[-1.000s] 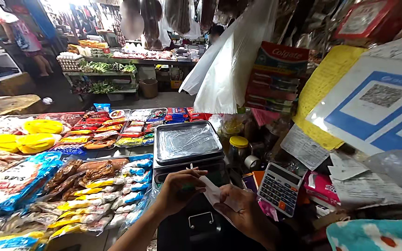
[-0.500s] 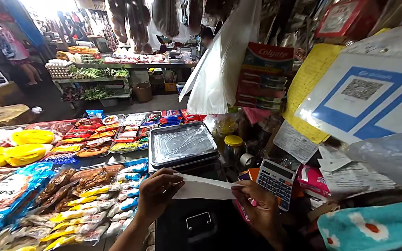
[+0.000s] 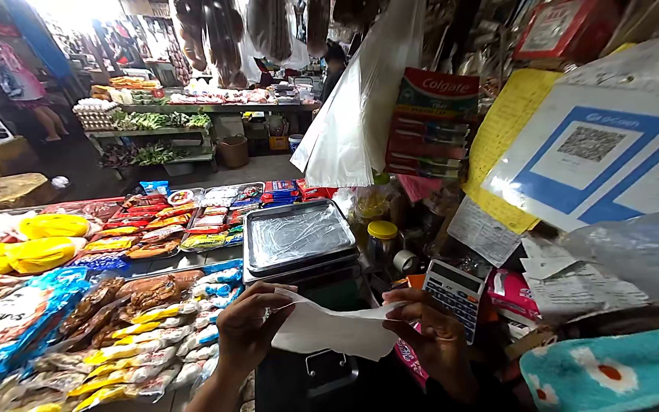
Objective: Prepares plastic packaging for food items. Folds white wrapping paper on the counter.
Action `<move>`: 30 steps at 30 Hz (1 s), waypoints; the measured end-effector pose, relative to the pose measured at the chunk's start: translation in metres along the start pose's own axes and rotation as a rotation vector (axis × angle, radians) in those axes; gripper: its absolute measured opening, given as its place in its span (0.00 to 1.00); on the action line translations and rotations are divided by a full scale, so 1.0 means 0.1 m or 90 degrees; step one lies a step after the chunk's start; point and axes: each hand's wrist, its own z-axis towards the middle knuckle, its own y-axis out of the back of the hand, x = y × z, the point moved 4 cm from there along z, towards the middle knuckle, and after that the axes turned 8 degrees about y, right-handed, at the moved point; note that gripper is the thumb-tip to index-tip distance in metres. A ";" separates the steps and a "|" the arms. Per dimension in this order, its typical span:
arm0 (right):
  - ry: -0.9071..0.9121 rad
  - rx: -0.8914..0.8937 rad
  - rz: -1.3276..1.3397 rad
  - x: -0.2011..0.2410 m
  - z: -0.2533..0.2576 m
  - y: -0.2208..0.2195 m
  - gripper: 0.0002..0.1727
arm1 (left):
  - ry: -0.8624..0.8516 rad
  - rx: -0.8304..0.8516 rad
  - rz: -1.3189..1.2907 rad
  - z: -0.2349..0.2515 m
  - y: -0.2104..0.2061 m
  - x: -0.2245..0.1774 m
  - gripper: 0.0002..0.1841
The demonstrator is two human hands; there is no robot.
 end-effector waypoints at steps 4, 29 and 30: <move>-0.024 -0.014 -0.009 0.00 0.00 0.01 0.05 | -0.007 -0.019 0.007 -0.02 0.00 -0.02 0.13; -0.553 -0.110 0.135 -0.65 -0.57 -0.47 0.15 | 0.585 0.010 -0.230 -0.47 0.07 0.73 0.49; -0.585 -0.111 0.131 -0.73 -0.64 -0.51 0.17 | 0.664 0.025 -0.229 -0.57 0.03 0.77 0.40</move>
